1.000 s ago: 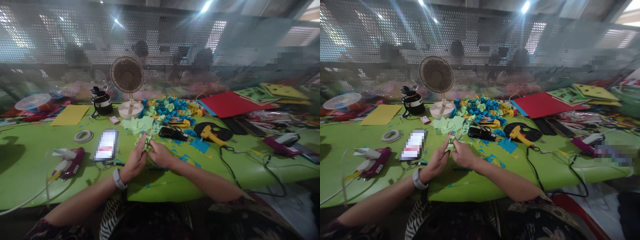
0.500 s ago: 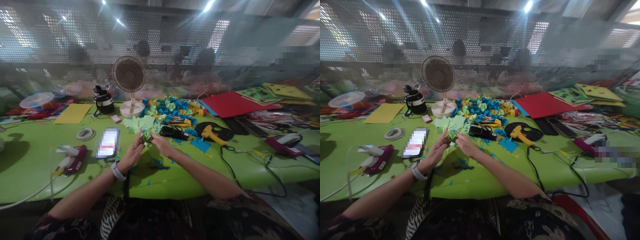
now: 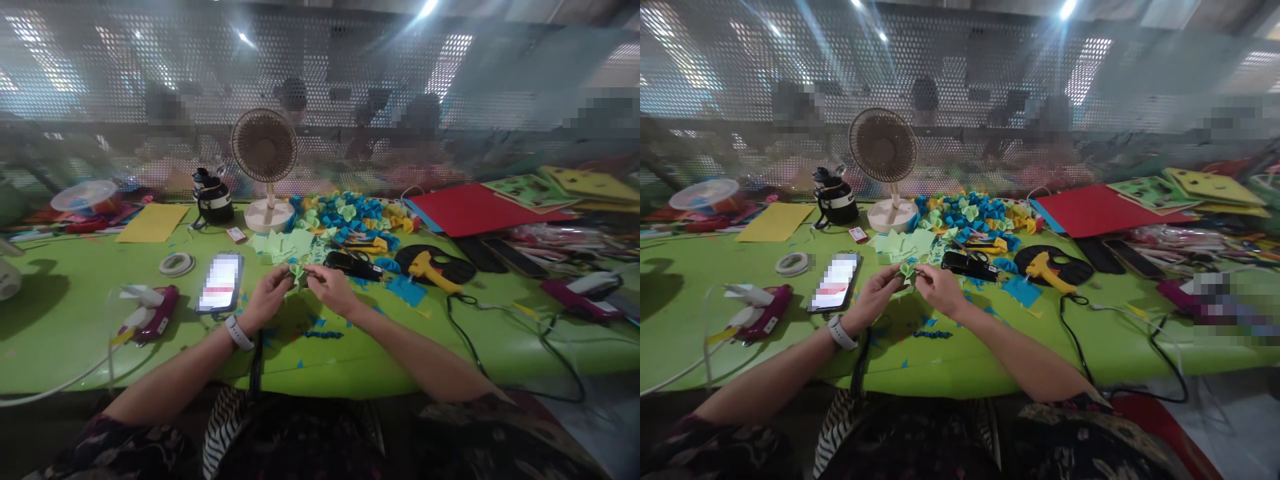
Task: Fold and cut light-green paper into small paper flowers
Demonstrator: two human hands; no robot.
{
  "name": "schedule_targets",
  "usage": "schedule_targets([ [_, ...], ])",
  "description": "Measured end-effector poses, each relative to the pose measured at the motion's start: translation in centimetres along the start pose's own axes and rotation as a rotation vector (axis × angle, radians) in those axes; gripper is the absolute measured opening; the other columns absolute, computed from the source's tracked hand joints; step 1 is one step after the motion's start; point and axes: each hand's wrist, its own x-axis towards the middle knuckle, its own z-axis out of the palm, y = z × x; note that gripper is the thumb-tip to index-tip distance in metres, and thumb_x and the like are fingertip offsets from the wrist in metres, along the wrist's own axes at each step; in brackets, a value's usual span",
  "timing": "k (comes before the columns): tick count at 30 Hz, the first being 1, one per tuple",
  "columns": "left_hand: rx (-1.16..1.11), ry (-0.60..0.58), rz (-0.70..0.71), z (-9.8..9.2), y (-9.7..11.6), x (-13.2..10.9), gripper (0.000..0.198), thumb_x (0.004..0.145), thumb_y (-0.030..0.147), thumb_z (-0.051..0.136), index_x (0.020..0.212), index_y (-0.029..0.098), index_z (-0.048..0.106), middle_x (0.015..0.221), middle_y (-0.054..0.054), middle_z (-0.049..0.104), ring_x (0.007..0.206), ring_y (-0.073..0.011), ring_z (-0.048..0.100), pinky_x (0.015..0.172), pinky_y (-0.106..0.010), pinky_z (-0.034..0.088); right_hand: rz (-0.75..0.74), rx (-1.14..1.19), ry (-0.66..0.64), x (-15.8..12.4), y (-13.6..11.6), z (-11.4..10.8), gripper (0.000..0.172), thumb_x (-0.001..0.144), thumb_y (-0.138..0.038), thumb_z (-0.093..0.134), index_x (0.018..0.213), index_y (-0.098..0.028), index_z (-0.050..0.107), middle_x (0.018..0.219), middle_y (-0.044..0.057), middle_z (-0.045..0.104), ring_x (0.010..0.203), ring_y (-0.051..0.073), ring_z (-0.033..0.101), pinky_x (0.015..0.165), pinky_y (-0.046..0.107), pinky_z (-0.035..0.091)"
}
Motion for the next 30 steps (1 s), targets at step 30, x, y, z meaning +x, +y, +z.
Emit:
schedule_targets([
  [30,-0.136,0.095,-0.010,0.23,0.12,0.02,0.040,0.072,0.036,0.074,0.106,0.017,0.063,0.082,-0.001,0.072,0.081,-0.0158,0.066,0.087,-0.036,0.051,-0.072,0.283,0.103,0.23,0.43,0.47,0.025,0.077,-0.023,0.059,0.101,-0.017,0.065,0.087,0.003,0.065,0.077,0.016,0.063,0.077,0.031,0.052],
])
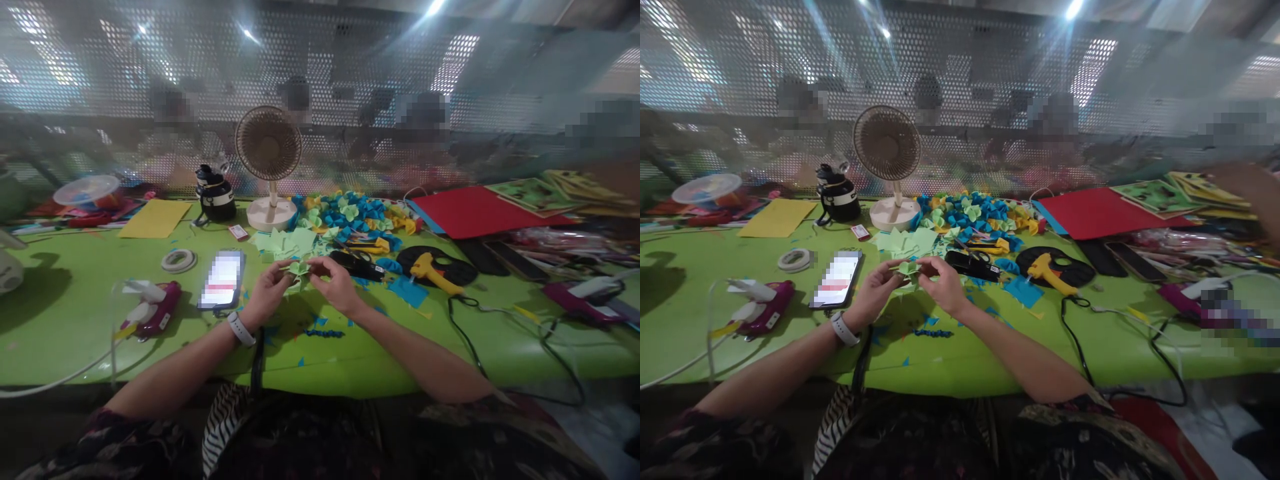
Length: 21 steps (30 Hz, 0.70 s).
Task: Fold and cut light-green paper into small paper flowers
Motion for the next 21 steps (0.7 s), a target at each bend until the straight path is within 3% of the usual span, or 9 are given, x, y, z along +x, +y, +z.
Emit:
schedule_targets([
  [10,0.066,0.045,-0.035,-0.7,0.6,0.4,0.040,0.069,0.034,0.077,0.102,0.016,0.064,0.078,-0.002,0.072,0.075,-0.0163,0.067,0.076,-0.033,0.053,-0.041,-0.178,0.040,0.2,0.2,-0.4,0.027,0.079,-0.020,0.057,0.104,-0.019,0.066,0.088,0.004,0.069,0.074,0.017,0.065,0.077,0.032,0.053],
  [17,0.167,0.049,0.041,-1.6,0.1,0.9,0.036,0.075,0.025,0.067,0.109,0.016,0.064,0.103,-0.009,0.071,0.095,-0.0195,0.065,0.082,-0.031,0.050,-0.101,-0.230,-0.005,0.5,2.0,-0.5,0.025,0.080,-0.020,0.056,0.103,-0.018,0.068,0.091,0.006,0.068,0.076,0.017,0.064,0.077,0.031,0.052],
  [21,0.137,0.047,0.005,-1.5,0.6,0.9,0.038,0.072,0.028,0.068,0.108,0.015,0.063,0.103,-0.010,0.070,0.096,-0.0215,0.065,0.083,-0.034,0.051,-0.100,-0.260,-0.020,0.5,2.1,-0.5,0.026,0.081,-0.019,0.055,0.105,-0.019,0.067,0.092,0.006,0.068,0.076,0.017,0.063,0.076,0.031,0.052],
])
